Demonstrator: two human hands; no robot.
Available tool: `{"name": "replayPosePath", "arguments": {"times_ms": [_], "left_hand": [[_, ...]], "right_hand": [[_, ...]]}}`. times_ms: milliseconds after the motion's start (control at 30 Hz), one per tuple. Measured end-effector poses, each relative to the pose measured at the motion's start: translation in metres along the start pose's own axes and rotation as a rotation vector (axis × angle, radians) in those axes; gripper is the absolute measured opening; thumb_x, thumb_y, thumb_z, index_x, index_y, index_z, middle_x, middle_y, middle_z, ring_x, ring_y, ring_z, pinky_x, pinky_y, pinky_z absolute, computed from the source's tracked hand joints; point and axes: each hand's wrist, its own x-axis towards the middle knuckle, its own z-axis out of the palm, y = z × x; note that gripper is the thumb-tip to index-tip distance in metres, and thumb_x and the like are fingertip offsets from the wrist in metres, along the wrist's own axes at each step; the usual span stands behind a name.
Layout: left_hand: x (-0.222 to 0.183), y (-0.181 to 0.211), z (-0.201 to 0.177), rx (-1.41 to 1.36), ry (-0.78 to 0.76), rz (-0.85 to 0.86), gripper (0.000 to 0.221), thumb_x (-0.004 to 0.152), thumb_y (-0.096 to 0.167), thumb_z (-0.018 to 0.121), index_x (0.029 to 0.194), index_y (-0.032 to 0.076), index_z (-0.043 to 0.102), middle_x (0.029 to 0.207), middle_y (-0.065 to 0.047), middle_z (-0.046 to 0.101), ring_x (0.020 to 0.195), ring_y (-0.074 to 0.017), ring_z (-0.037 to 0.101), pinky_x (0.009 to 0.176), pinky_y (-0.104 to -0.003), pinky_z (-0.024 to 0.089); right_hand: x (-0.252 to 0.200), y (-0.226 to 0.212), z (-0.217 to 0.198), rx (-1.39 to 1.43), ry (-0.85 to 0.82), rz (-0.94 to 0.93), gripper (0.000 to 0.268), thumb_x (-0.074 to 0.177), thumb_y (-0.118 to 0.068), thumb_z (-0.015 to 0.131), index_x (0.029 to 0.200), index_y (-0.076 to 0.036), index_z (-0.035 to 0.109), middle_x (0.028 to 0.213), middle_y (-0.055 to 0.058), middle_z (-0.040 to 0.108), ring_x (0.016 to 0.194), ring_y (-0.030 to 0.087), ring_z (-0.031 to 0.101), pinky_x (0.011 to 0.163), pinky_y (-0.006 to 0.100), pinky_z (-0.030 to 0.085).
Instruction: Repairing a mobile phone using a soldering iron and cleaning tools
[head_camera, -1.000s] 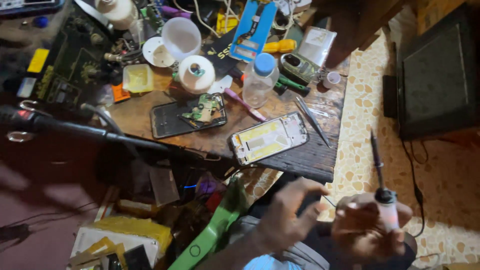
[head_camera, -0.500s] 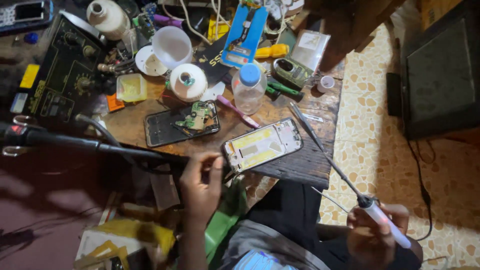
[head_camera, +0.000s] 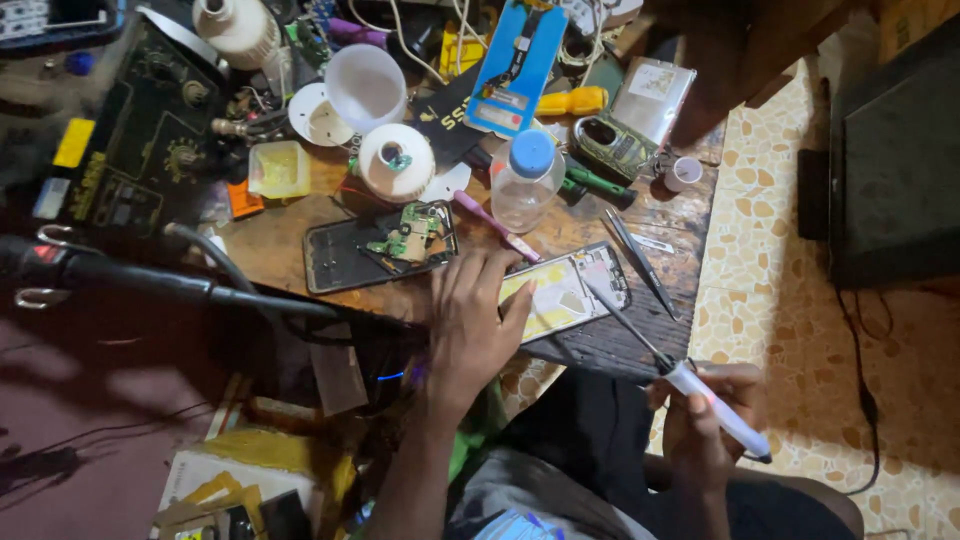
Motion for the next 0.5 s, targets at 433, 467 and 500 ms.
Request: {"name": "replayPosePath", "arguments": {"times_ms": [433, 467, 500], "left_hand": [[0.015, -0.014, 0.014, -0.168, -0.160, -0.067, 0.015, 0.077, 0.024, 0.061, 0.088, 0.013, 0.061, 0.086, -0.006, 0.058, 0.089, -0.0270, 0.049, 0.071, -0.039, 0.034], [0.015, -0.015, 0.015, -0.175, -0.147, -0.045, 0.015, 0.076, 0.023, 0.062, 0.087, 0.014, 0.061, 0.086, -0.003, 0.059, 0.088, -0.0253, 0.050, 0.071, -0.037, 0.033], [0.015, -0.016, 0.016, -0.182, -0.134, -0.022, 0.014, 0.075, 0.023, 0.063, 0.086, 0.014, 0.060, 0.086, 0.000, 0.060, 0.086, -0.0236, 0.051, 0.071, -0.036, 0.033]], "right_hand": [[0.025, -0.009, 0.018, -0.321, 0.007, 0.117, 0.033, 0.075, -0.032, 0.061, 0.087, -0.008, 0.043, 0.063, 0.007, 0.050, 0.052, 0.016, 0.058, 0.050, 0.022, 0.047], [0.025, -0.007, 0.016, -0.276, 0.016, 0.102, 0.030, 0.075, -0.028, 0.062, 0.088, -0.007, 0.045, 0.067, 0.006, 0.050, 0.053, 0.016, 0.058, 0.051, 0.022, 0.049], [0.024, -0.005, 0.014, -0.232, 0.025, 0.087, 0.027, 0.075, -0.024, 0.062, 0.088, -0.006, 0.046, 0.071, 0.006, 0.050, 0.054, 0.016, 0.058, 0.052, 0.022, 0.051]]}}
